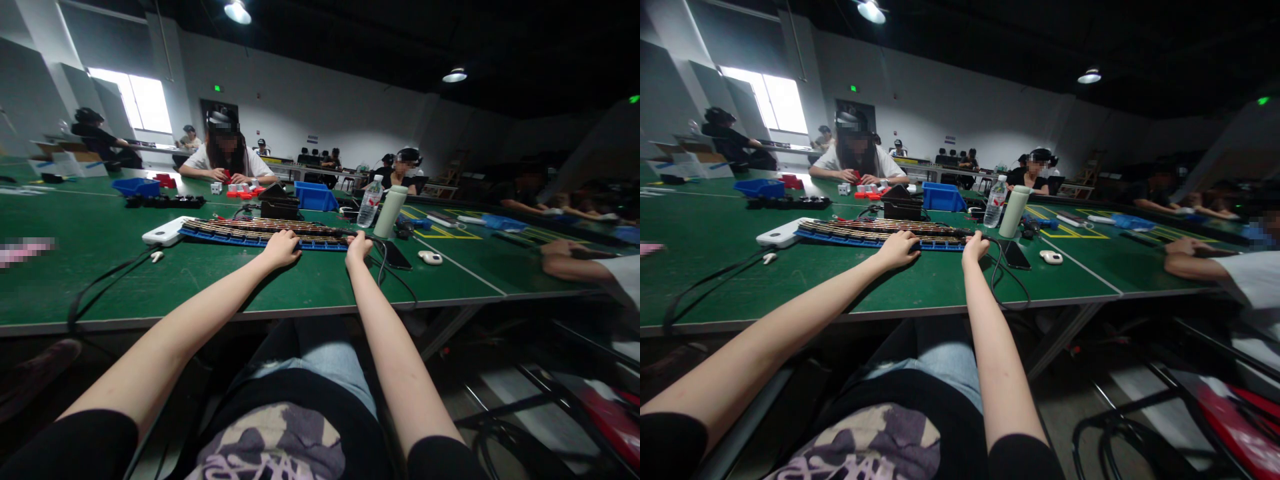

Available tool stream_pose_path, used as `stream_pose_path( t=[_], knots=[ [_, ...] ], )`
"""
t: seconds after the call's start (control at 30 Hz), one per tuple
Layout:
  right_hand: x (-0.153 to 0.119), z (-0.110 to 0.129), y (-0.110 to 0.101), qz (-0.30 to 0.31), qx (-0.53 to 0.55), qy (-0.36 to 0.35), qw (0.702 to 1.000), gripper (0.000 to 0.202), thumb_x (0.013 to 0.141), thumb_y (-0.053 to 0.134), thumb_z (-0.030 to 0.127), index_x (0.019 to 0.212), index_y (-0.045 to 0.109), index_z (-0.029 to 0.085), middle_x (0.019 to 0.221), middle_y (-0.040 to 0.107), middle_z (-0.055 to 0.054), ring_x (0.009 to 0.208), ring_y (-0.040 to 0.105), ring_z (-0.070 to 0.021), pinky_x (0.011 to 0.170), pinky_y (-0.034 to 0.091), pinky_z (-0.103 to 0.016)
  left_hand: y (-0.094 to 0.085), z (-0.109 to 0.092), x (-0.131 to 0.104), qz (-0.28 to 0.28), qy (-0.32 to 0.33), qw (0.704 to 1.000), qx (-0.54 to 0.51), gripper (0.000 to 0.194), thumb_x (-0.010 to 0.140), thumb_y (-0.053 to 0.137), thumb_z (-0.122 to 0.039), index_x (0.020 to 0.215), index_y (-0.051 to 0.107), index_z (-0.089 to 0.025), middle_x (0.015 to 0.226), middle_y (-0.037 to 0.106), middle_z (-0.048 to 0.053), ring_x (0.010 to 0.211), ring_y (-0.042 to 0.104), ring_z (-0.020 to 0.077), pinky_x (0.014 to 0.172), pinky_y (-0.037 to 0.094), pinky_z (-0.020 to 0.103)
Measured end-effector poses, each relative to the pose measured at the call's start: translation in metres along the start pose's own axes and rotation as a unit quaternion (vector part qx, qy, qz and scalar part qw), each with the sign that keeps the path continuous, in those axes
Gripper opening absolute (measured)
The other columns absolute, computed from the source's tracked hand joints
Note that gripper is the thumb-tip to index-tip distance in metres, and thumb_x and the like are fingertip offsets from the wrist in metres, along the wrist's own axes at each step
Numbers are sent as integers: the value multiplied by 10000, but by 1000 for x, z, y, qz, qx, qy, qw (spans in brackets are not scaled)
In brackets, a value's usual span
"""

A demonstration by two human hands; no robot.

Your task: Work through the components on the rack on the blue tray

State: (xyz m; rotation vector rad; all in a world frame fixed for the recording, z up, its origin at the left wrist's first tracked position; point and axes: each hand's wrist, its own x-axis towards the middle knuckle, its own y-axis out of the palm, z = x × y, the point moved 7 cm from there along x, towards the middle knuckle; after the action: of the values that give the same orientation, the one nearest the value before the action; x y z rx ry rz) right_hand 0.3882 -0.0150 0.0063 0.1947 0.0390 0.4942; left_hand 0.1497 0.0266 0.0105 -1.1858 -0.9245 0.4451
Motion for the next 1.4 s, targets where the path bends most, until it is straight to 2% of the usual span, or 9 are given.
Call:
stream_pose_path(
  t=[0.53, 0.93, 1.17, 1.4],
  knots=[
    [-1, 0, -1, 1, -8, 11, 1000, 443, 997, 562, 231, 557, 520, 261, 522, 590, 10, 685, 652, -173, 806, 539, -279, -3, -1, 0, -7, 3, 1000, -7, 371, 1013, 627, -341, 1329, 750, -190, 1388, 708, 156, 1279, 640, 338, 1076, 526, 457],
    [5, -1, -1, -16, 25, -3, 1000, 333, 964, 548, 239, 632, 539, 263, 522, 586, 15, 665, 663, -192, 770, 569, -299, -1, 0, 0, -11, 2, 1000, -10, 350, 1010, 627, -353, 1309, 750, -218, 1376, 705, 138, 1270, 631, 327, 1064, 510, 438],
    [10, -1, -11, -76, -2, -9, 997, 323, 976, 527, 267, 656, 489, 286, 618, 630, -11, 810, 708, -221, 846, 577, -316, -2, -1, 0, -8, 2, 1000, -14, 343, 1002, 633, -341, 1295, 760, -214, 1371, 702, 144, 1260, 633, 334, 1069, 511, 452],
    [11, -2, -10, -72, -33, -19, 997, 316, 972, 507, 293, 657, 483, 290, 666, 640, -31, 845, 710, -234, 851, 580, -327, -3, -1, -1, -6, -3, 1000, -10, 344, 1013, 643, -336, 1312, 753, -206, 1387, 707, 144, 1282, 642, 326, 1068, 518, 429]
  ],
)
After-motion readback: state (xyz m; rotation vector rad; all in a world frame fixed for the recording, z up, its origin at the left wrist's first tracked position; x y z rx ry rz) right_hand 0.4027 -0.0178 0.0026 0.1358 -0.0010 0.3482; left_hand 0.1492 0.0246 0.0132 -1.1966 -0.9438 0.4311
